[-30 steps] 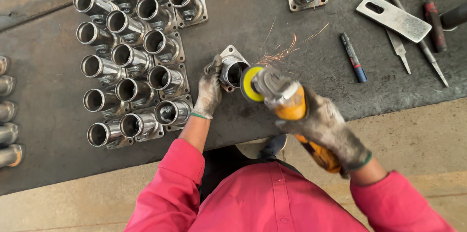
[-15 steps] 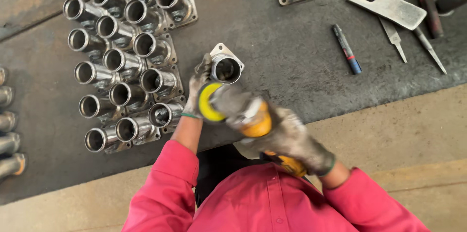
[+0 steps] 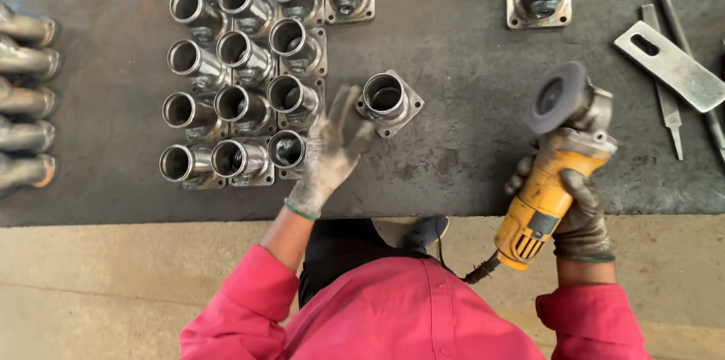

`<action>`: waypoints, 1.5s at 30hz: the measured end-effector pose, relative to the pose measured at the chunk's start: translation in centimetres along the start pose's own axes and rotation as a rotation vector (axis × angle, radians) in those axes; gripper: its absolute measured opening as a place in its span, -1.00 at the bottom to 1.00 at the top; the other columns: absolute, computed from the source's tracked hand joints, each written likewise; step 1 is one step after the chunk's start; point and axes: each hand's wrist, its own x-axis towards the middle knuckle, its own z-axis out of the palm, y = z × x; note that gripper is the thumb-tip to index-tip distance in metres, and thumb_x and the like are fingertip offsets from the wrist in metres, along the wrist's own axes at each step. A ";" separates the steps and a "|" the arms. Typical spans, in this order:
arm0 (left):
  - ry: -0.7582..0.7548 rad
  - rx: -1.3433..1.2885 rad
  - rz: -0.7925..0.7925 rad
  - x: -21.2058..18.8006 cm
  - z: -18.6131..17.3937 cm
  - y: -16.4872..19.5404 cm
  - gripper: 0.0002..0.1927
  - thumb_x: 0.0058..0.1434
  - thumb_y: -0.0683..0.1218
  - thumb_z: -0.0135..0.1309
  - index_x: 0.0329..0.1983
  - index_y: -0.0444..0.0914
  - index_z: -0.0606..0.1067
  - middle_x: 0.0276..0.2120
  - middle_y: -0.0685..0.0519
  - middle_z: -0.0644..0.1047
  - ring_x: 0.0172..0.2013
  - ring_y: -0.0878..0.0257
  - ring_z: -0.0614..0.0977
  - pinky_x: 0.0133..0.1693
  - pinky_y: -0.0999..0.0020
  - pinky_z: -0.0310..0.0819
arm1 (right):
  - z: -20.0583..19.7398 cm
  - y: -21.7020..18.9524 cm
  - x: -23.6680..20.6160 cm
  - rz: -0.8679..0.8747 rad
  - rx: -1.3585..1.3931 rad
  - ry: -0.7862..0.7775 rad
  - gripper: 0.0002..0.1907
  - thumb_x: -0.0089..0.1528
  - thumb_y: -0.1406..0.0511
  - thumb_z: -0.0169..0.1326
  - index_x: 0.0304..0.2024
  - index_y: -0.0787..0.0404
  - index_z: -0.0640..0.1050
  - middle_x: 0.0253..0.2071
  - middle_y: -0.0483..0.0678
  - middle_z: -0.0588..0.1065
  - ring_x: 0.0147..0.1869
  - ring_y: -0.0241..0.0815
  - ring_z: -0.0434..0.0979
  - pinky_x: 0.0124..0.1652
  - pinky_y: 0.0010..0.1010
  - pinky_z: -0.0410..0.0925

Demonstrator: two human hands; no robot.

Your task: The person picks up a metal flanged pipe fitting from the workbench and grinds its edges and weld seams with an angle grinder, producing sparks. They rotate the fitting to grind different sides, then place the finished fitting back on the bench and pick up the next one.

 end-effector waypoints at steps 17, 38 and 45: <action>0.051 -0.750 -0.217 0.9 4.9 -3.3 -0.68 0.16 -0.15 0.26 -0.01 -0.09 0.56 0.38 -0.01 0.38 -0.02 -0.23 0.40 0.07 -0.15 0.21 | -2.6 0.4 -0.2 -0.071 -0.023 -0.025 -0.15 0.09 0.03 0.38 0.25 0.32 0.34 -0.16 0.10 0.47 -0.10 0.04 0.51 -0.06 -0.05 0.42; -0.208 -0.091 0.011 5.9 4.2 -5.3 0.21 -0.30 -0.06 0.59 0.40 -0.37 0.16 0.29 -0.29 0.29 0.33 -0.21 0.34 0.35 0.01 0.14 | 0.0 0.0 -0.1 -0.002 -0.027 0.025 -0.17 0.08 0.08 0.36 0.29 0.26 0.36 -0.09 0.09 0.49 -0.07 0.06 0.55 0.01 -0.04 0.46; -0.172 0.228 0.242 4.3 4.7 -1.9 -0.13 -0.14 -0.24 0.35 0.34 -0.13 0.41 0.33 -0.06 0.37 0.39 -0.15 0.27 0.33 -0.07 0.21 | 5.8 0.7 -0.9 -0.082 -0.781 0.386 -0.21 0.01 0.31 0.35 0.27 0.25 0.38 0.03 -0.04 0.53 -0.03 -0.11 0.60 -0.06 -0.21 0.53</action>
